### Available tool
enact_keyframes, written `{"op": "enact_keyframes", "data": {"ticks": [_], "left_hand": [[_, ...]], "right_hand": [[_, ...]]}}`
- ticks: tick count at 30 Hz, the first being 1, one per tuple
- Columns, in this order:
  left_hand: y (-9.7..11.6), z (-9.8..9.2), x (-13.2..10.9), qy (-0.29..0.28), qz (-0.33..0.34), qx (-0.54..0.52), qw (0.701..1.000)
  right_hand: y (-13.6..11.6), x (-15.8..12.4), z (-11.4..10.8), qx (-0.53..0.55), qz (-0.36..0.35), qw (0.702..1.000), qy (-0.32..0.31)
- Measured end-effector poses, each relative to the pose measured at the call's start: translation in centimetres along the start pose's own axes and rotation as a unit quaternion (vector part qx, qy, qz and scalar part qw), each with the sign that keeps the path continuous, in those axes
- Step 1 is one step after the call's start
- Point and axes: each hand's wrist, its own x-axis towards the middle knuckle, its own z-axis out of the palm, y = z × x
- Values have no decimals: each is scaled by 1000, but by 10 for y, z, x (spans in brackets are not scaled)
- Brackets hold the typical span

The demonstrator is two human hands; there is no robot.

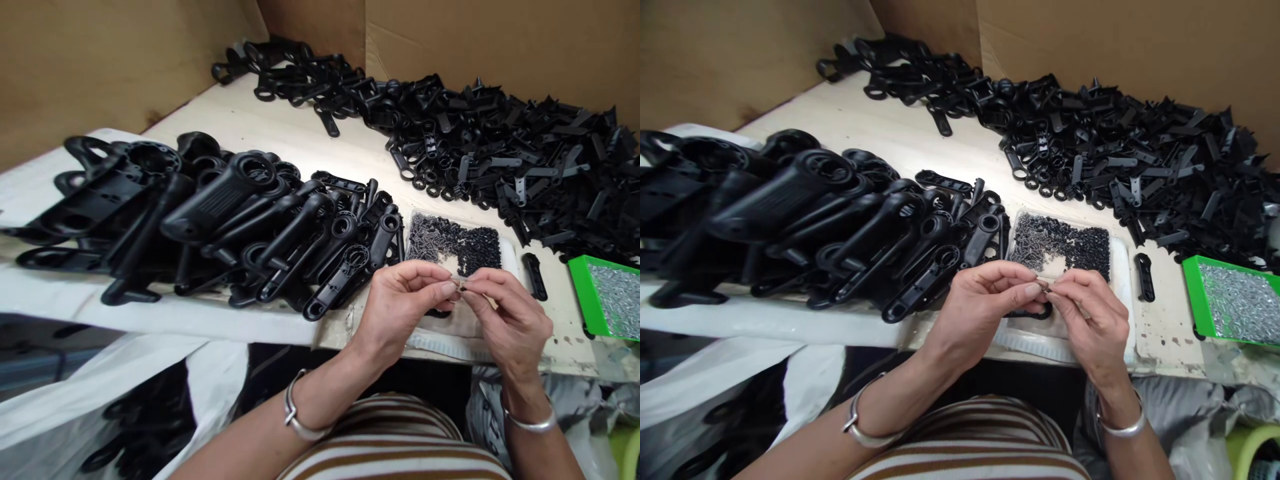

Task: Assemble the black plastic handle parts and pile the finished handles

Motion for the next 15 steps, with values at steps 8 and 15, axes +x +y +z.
{"op": "enact_keyframes", "data": {"ticks": [8, 15], "left_hand": [[0, 0, -1, -1, 23, 21, 1000], [-3, -2, -4, 13, 92, 93, 991]], "right_hand": [[-2, -1, 4, -44, -25, 999, 10], [-13, -2, 1, -58, 49, 997, -19]]}}
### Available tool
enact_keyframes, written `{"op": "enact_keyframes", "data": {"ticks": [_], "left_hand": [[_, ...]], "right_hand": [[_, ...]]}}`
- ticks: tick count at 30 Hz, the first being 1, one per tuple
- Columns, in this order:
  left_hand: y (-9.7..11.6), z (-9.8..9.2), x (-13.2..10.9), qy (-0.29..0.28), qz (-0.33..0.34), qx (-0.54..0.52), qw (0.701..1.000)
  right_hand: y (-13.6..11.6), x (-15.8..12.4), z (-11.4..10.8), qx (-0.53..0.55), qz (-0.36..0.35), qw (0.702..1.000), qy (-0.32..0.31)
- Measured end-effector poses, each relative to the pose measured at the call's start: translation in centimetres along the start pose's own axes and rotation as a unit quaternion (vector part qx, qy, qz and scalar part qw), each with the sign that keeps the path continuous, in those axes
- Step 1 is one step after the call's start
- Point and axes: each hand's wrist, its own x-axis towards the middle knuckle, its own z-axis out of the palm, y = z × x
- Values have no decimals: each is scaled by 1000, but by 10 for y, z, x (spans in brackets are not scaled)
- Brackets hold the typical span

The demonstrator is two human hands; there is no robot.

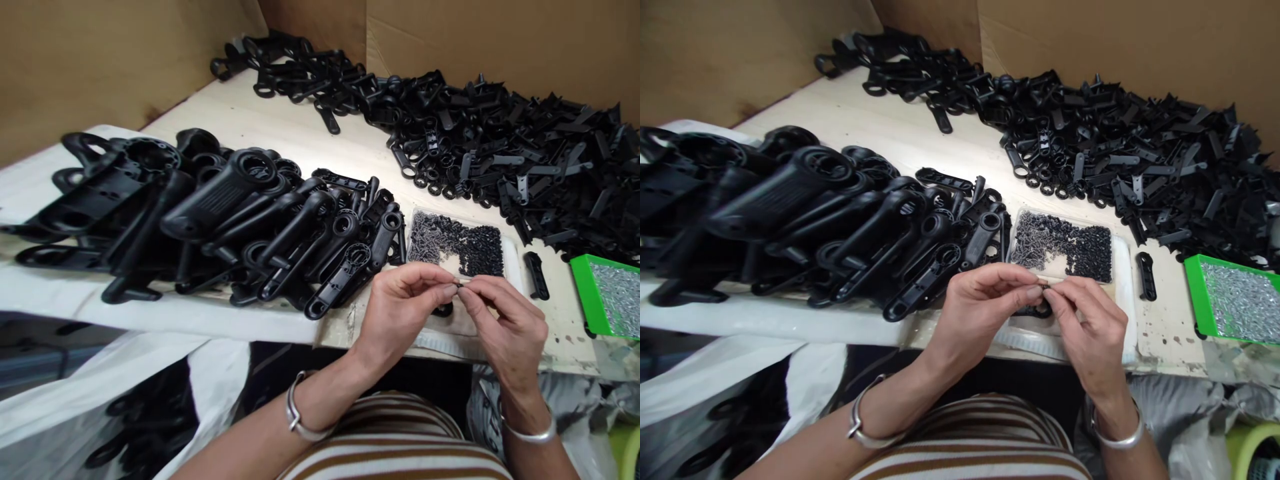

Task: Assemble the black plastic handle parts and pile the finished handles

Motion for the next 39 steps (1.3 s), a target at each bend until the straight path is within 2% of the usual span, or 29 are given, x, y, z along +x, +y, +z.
{"op": "enact_keyframes", "data": {"ticks": [3, 6, 16, 19, 21, 22, 25, 27, 29, 31, 35, 39], "left_hand": [[-1, 0, -1, 5, 54, 61, 997], [-3, -2, -2, 2, 100, 114, 988], [-3, -8, -2, -29, 157, 219, 963], [-1, -12, -4, -57, 165, 266, 948], [3, -19, -9, -85, 208, 338, 914], [5, -23, -12, -99, 248, 383, 884], [8, -37, -20, -137, 378, 530, 747], [6, -44, -23, -157, 404, 610, 664], [2, -48, -24, -165, 390, 658, 622], [-2, -48, -24, -165, 379, 671, 615], [-7, -45, -24, -162, 383, 651, 635], [-9, -45, -24, -165, 376, 636, 653]], "right_hand": [[-7, -3, -1, 2, 37, 999, -28], [-10, -4, -2, -6, 51, 998, -20], [-9, 4, 2, -36, -9, 999, -19], [-5, 4, 0, -40, -21, 999, -14], [-1, 3, -4, -44, -20, 999, -19], [2, 2, -7, -48, -19, 998, -26], [11, -5, -17, -63, -18, 996, -62], [14, -11, -21, -66, -20, 993, -90], [14, -16, -21, -64, -29, 991, -118], [11, -19, -20, -67, -51, 987, -138], [4, -21, -16, -106, -89, 977, -159], [5, -21, -15, -139, -98, 972, -165]]}}
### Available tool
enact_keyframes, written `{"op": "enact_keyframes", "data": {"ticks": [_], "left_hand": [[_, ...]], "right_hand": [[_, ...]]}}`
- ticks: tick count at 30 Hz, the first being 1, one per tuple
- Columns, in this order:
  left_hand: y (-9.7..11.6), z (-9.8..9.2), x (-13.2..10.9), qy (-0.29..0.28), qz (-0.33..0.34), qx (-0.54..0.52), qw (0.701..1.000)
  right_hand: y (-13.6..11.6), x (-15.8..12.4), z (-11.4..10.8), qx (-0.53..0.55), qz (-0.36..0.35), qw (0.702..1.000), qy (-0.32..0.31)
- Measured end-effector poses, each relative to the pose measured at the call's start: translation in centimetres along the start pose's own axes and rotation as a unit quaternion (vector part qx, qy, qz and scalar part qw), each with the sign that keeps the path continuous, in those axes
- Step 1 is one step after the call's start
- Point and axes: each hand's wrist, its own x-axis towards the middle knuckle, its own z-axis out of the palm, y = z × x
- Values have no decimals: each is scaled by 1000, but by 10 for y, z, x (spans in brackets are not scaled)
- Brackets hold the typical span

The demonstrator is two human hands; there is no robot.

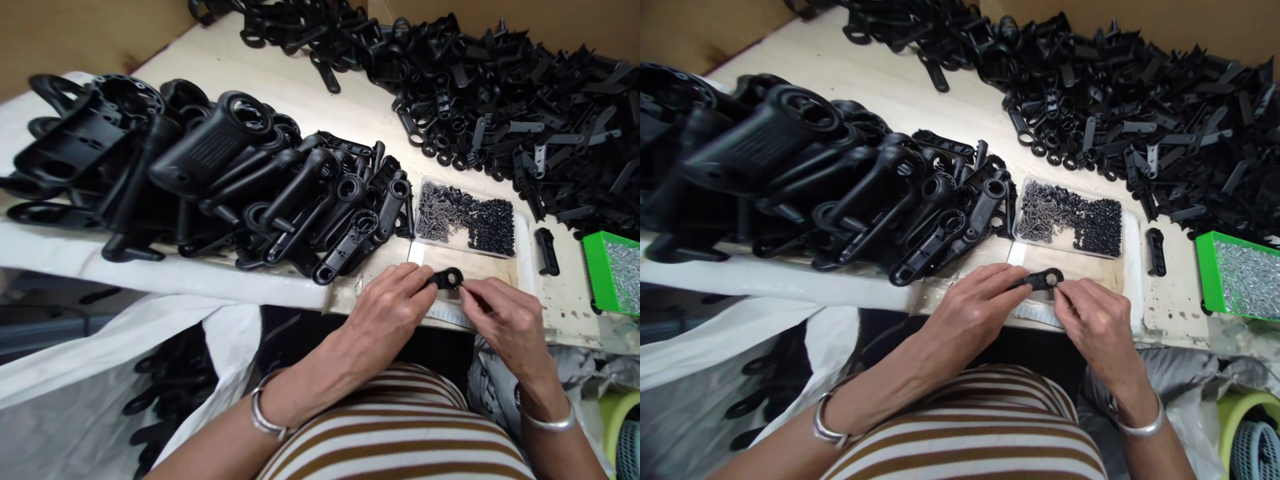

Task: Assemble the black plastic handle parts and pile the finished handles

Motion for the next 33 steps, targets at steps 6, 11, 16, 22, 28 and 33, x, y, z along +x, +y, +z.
{"op": "enact_keyframes", "data": {"ticks": [6, 11, 16, 22, 28, 33], "left_hand": [[-3, 2, -1, -5, -11, -12, 1000], [-4, 4, -1, 13, -6, -14, 1000], [-3, 4, -1, 18, -6, -13, 1000], [-2, 4, -1, 19, -10, -25, 999], [-3, 6, -4, 19, -14, -67, 997], [-5, 9, -7, 20, -14, -74, 997]], "right_hand": [[1, 2, 0, -9, 1, 1000, 5], [-3, 3, 2, -31, -25, 999, -7], [-7, 7, 4, -80, -52, 995, -11], [-18, 12, 2, -139, -54, 988, -48], [-19, 21, -10, -114, -24, 977, -181], [-10, 32, -17, 5, 65, 966, -250]]}}
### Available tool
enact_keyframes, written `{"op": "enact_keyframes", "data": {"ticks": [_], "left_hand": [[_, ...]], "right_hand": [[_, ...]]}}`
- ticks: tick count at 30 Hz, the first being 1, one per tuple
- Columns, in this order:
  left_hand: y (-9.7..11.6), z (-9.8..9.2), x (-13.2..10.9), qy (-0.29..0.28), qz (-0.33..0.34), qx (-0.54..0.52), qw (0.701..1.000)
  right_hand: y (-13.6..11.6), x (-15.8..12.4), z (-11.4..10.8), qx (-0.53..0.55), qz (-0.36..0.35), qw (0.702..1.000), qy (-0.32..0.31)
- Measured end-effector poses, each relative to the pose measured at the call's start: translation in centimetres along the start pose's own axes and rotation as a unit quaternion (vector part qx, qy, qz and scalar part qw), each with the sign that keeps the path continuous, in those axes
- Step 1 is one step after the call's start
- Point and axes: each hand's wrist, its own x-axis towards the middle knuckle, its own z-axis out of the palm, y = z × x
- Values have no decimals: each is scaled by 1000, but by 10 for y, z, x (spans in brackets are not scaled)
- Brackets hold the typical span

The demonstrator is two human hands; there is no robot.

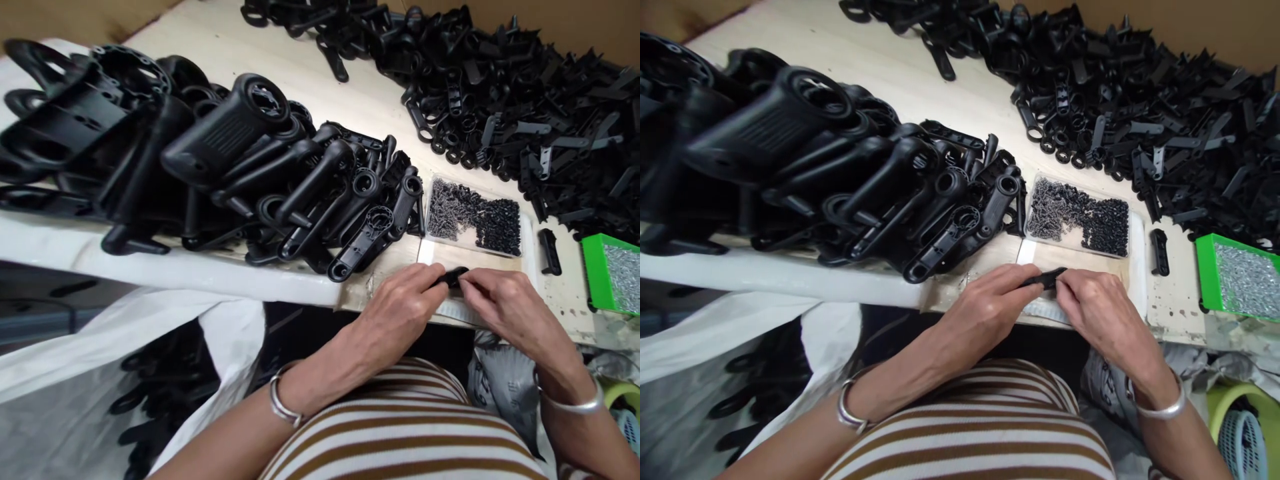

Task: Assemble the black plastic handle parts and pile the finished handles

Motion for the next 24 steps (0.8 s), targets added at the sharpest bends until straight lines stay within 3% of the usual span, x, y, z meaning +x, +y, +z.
{"op": "enact_keyframes", "data": {"ticks": [5, 10, 15, 18, 21, 24], "left_hand": [[-1, 0, 1, 2, 11, -12, 1000], [0, -1, 2, 12, 17, -16, 1000], [0, -2, 2, 14, 10, -43, 999], [-2, -3, 1, 4, 7, -55, 998], [-4, 0, -1, 16, 7, -60, 998], [-4, 4, -2, 67, 3, -63, 996]], "right_hand": [[-5, 1, 6, -64, 30, 997, 19], [-13, 0, 5, -163, 10, 986, -10], [-45, 1, 5, -309, 40, 950, -25], [-60, 6, 9, -343, 67, 937, -11], [-51, 7, 11, -276, 93, 957, -5], [-23, 0, 13, -16, 119, 992, 40]]}}
